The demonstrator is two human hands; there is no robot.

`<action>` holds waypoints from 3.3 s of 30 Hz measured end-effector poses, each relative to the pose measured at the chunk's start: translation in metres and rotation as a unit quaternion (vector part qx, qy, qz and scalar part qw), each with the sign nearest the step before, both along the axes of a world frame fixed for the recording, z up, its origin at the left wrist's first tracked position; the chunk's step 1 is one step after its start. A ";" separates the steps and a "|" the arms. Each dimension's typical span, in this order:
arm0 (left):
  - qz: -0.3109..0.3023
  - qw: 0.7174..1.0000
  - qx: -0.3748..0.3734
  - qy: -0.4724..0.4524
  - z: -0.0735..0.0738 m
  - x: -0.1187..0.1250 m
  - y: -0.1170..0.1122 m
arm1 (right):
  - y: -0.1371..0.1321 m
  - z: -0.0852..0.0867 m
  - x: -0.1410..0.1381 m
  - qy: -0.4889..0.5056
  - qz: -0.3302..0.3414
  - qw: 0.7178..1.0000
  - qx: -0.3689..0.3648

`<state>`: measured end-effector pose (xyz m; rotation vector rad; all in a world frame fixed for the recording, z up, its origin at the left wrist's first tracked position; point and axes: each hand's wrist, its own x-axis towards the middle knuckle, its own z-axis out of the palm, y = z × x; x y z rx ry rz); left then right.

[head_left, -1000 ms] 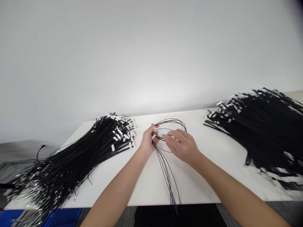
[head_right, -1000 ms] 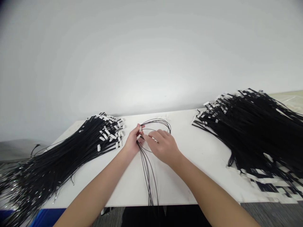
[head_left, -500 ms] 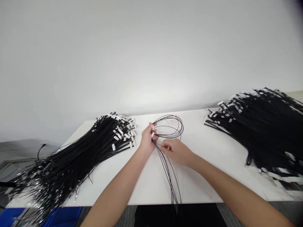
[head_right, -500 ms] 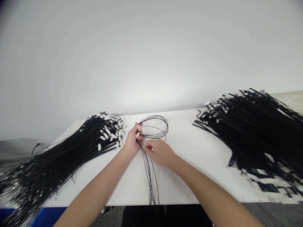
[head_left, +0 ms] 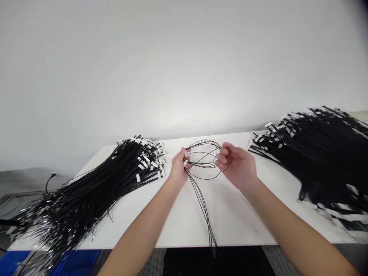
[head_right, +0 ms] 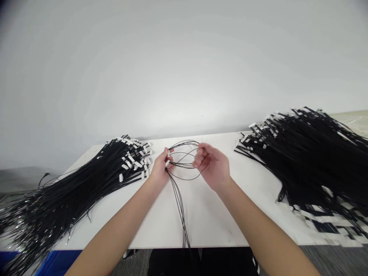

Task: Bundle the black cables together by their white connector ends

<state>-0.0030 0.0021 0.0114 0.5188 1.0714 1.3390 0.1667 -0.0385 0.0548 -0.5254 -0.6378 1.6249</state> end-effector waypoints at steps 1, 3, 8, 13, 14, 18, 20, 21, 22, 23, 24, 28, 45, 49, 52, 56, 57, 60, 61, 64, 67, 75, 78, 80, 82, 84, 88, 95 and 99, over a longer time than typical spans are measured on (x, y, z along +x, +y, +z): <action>-0.002 1.000 -0.003 0.001 0.001 0.000 0.000 | 0.001 0.002 0.004 0.023 -0.042 0.999 0.009; -0.004 1.000 -0.004 0.002 0.002 -0.001 0.000 | 0.005 0.004 0.012 0.040 -0.133 0.990 0.024; 0.000 1.000 0.008 0.013 0.004 -0.001 -0.001 | 0.018 0.006 0.029 0.028 -0.305 0.951 0.043; 0.002 0.999 0.018 0.028 0.005 0.001 -0.002 | 0.020 0.005 0.033 -0.098 -0.278 0.953 0.064; -0.001 0.999 0.020 0.029 0.005 0.001 -0.002 | 0.018 0.005 0.031 -0.132 -0.249 0.957 0.061; -0.010 0.999 0.030 0.035 0.005 0.002 -0.003 | 0.003 0.004 0.015 -0.295 -0.120 0.945 0.068; -0.008 0.999 0.029 0.042 0.005 0.003 -0.003 | -0.004 0.002 0.005 -0.400 -0.070 0.909 0.092; -0.008 0.999 0.028 0.045 0.005 0.003 -0.003 | -0.007 0.001 0.001 -0.445 -0.056 0.887 0.105; -0.011 0.998 0.026 0.049 0.006 0.004 -0.003 | -0.009 -0.002 -0.003 -0.481 -0.049 0.867 0.116; -0.013 0.998 0.026 0.053 0.006 0.004 -0.004 | -0.010 -0.005 -0.007 -0.509 -0.048 0.850 0.125; -0.016 0.998 0.028 0.056 0.006 0.004 -0.004 | -0.010 -0.008 -0.010 -0.529 -0.050 0.837 0.133; -0.035 0.996 0.050 0.064 0.004 0.005 -0.005 | -0.009 -0.019 -0.016 -0.571 -0.056 0.806 0.146; -0.046 0.995 0.060 0.071 0.005 0.005 -0.007 | -0.006 -0.020 -0.014 -0.585 -0.047 0.797 0.143; -0.053 0.994 0.060 0.076 0.005 0.004 -0.007 | -0.006 -0.019 -0.014 -0.572 -0.029 0.809 0.134; -0.052 0.994 0.061 0.080 0.006 0.004 -0.007 | -0.005 -0.017 -0.012 -0.543 -0.013 0.832 0.116; -0.048 0.993 0.060 0.087 0.006 0.005 -0.007 | -0.003 -0.015 -0.011 -0.519 -0.009 0.850 0.095; -0.049 0.993 0.060 0.088 0.006 0.005 -0.007 | -0.003 -0.015 -0.011 -0.517 -0.011 0.851 0.092; -0.052 0.992 0.062 0.092 0.005 0.004 -0.007 | -0.002 -0.015 -0.012 -0.513 -0.022 0.854 0.084; -0.053 0.992 0.063 0.093 0.005 0.005 -0.007 | -0.002 -0.015 -0.013 -0.510 -0.023 0.856 0.082; -0.059 0.991 0.064 0.102 0.004 0.005 -0.007 | -0.001 -0.016 -0.013 -0.503 -0.017 0.861 0.075; -0.069 0.988 0.066 0.123 0.003 0.006 -0.007 | -0.001 -0.019 -0.012 -0.529 -0.026 0.844 0.082; -0.093 0.987 0.054 0.116 -0.002 0.009 -0.009 | -0.001 -0.041 -0.013 -0.745 -0.228 0.550 0.301; -0.119 0.988 0.042 0.093 -0.002 0.013 -0.013 | 0.002 -0.048 -0.012 -0.760 -0.257 0.469 0.369; -0.130 0.988 0.032 0.075 -0.003 0.015 -0.015 | 0.003 -0.049 -0.012 -0.748 -0.292 0.436 0.405; -0.133 0.989 0.022 0.058 -0.004 0.016 -0.016 | 0.004 -0.048 -0.014 -0.726 -0.331 0.417 0.435; -0.134 0.990 0.019 0.046 -0.006 0.016 -0.015 | 0.004 -0.047 -0.016 -0.707 -0.359 0.404 0.456; -0.138 0.989 0.023 0.039 -0.010 0.015 -0.014 | 0.002 -0.047 -0.020 -0.697 -0.381 0.390 0.465; -0.134 0.990 0.017 0.032 -0.009 0.017 -0.012 | 0.006 -0.046 -0.019 -0.702 -0.367 0.393 0.466; -0.070 0.997 -0.002 -0.023 -0.004 0.012 -0.007 | 0.003 -0.034 -0.015 -0.676 -0.371 0.411 0.487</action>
